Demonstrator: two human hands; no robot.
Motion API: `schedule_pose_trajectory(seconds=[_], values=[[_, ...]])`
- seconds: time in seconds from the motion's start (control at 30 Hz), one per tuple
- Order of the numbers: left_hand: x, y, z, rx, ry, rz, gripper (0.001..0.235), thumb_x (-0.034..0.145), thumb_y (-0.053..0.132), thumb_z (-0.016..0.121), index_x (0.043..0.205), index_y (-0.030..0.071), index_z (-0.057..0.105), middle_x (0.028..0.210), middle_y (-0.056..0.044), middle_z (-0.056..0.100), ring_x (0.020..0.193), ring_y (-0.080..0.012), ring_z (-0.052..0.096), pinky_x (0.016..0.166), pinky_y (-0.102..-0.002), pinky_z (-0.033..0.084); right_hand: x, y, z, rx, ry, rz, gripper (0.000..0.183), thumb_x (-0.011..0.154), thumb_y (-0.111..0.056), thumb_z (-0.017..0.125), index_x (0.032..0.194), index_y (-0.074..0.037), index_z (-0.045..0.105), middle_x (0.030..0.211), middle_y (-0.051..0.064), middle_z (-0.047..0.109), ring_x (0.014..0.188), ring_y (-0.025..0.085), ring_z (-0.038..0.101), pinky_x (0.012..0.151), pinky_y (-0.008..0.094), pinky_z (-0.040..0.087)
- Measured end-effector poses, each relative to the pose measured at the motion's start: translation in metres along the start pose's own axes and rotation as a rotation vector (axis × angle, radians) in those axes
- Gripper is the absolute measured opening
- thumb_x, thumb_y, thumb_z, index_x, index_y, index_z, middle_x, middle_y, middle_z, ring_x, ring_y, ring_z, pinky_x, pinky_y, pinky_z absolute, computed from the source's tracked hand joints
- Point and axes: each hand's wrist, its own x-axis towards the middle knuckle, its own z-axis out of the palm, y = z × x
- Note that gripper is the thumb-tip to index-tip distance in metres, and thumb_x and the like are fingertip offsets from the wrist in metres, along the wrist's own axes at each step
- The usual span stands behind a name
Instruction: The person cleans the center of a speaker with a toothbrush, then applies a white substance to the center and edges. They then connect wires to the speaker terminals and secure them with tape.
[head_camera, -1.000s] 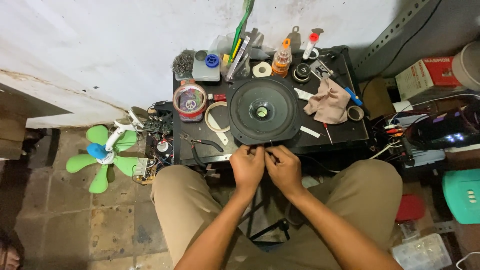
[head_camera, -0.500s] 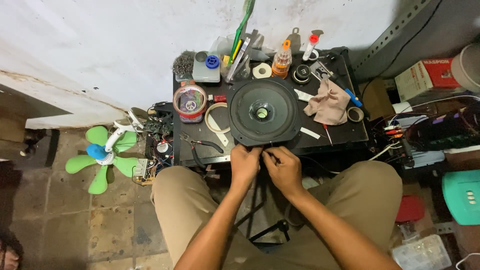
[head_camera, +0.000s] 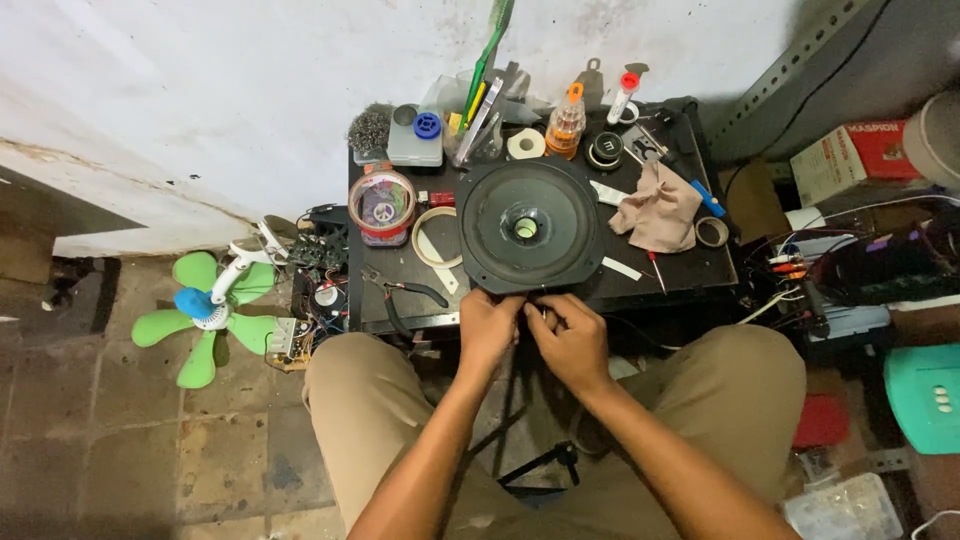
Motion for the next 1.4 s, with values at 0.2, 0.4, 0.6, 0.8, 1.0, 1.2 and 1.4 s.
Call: schedule_pose_trajectory(seconds=[0.2, 0.4, 0.6, 0.8, 1.0, 1.2, 1.4], values=[[-0.016, 0.016, -0.005, -0.076, 0.083, -0.03, 0.015, 0.087, 0.007, 0.063, 0.092, -0.007, 0.066, 0.055, -0.013, 0.057, 0.039, -0.0173, 0.054, 0.037, -0.031, 0.045, 0.009, -0.008, -0.015, -0.022, 0.118, -0.01, 0.007, 0.084, -0.003, 0.078, 0.079, -0.008, 0.076, 0.054, 0.005, 0.059, 0.044, 0.016, 0.057, 0.042, 0.027, 0.044], [-0.021, 0.026, -0.039, 0.025, 0.078, 0.031, 0.024, 0.087, 0.004, 0.054, 0.098, -0.01, 0.069, 0.06, -0.016, 0.059, 0.039, -0.0191, 0.056, 0.036, -0.033, 0.045, 0.02, 0.013, -0.041, -0.028, 0.281, 0.121, 0.009, 0.089, -0.003, 0.074, 0.082, -0.009, 0.077, 0.057, 0.006, 0.058, 0.051, 0.013, 0.054, 0.05, 0.027, 0.043], [-0.025, 0.078, -0.062, 0.215, 0.202, 0.187, 0.034, 0.091, 0.015, 0.051, 0.102, -0.005, 0.076, 0.056, -0.021, 0.063, 0.051, -0.0288, 0.062, 0.055, -0.042, 0.053, 0.061, 0.013, -0.067, 0.027, 0.275, 0.304, 0.011, 0.096, -0.011, 0.068, 0.096, -0.003, 0.076, 0.055, 0.005, 0.049, 0.058, 0.014, 0.043, 0.056, 0.032, 0.038], [0.019, 0.109, -0.057, 0.419, 0.17, 0.368, 0.047, 0.097, 0.027, 0.06, 0.128, -0.008, 0.067, 0.113, -0.035, 0.068, 0.101, -0.0496, 0.07, 0.087, -0.06, 0.054, 0.12, 0.004, -0.074, -0.059, 0.039, 0.412, 0.027, 0.093, -0.032, 0.075, 0.105, -0.008, 0.076, 0.064, 0.012, 0.065, 0.064, 0.023, 0.064, 0.065, 0.037, 0.048], [0.135, 0.046, -0.06, 0.451, 0.098, 0.257, 0.042, 0.096, 0.041, 0.061, 0.109, 0.006, 0.081, 0.095, -0.019, 0.077, 0.099, -0.0399, 0.073, 0.085, -0.05, 0.057, 0.149, 0.019, -0.056, -0.029, -0.118, 0.479, 0.035, 0.094, -0.04, 0.073, 0.114, -0.012, 0.077, 0.076, 0.01, 0.072, 0.065, 0.02, 0.068, 0.06, 0.033, 0.051], [0.082, 0.102, -0.054, 0.187, 0.074, 0.225, 0.033, 0.097, 0.02, 0.06, 0.115, -0.004, 0.075, 0.073, -0.02, 0.072, 0.048, -0.0225, 0.066, 0.047, -0.036, 0.057, 0.145, 0.01, -0.045, 0.183, -0.038, 0.599, 0.024, 0.098, -0.02, 0.065, 0.113, -0.006, 0.077, 0.08, 0.011, 0.073, 0.064, 0.015, 0.062, 0.054, 0.029, 0.049], [0.104, 0.087, -0.05, 0.198, 0.083, 0.276, 0.031, 0.099, 0.016, 0.06, 0.117, -0.005, 0.075, 0.1, -0.028, 0.075, 0.089, -0.0302, 0.072, 0.072, -0.045, 0.058, 0.147, 0.006, -0.047, 0.258, -0.05, 0.645, 0.026, 0.1, -0.014, 0.063, 0.118, 0.001, 0.072, 0.08, 0.012, 0.071, 0.063, 0.015, 0.061, 0.052, 0.027, 0.049]])
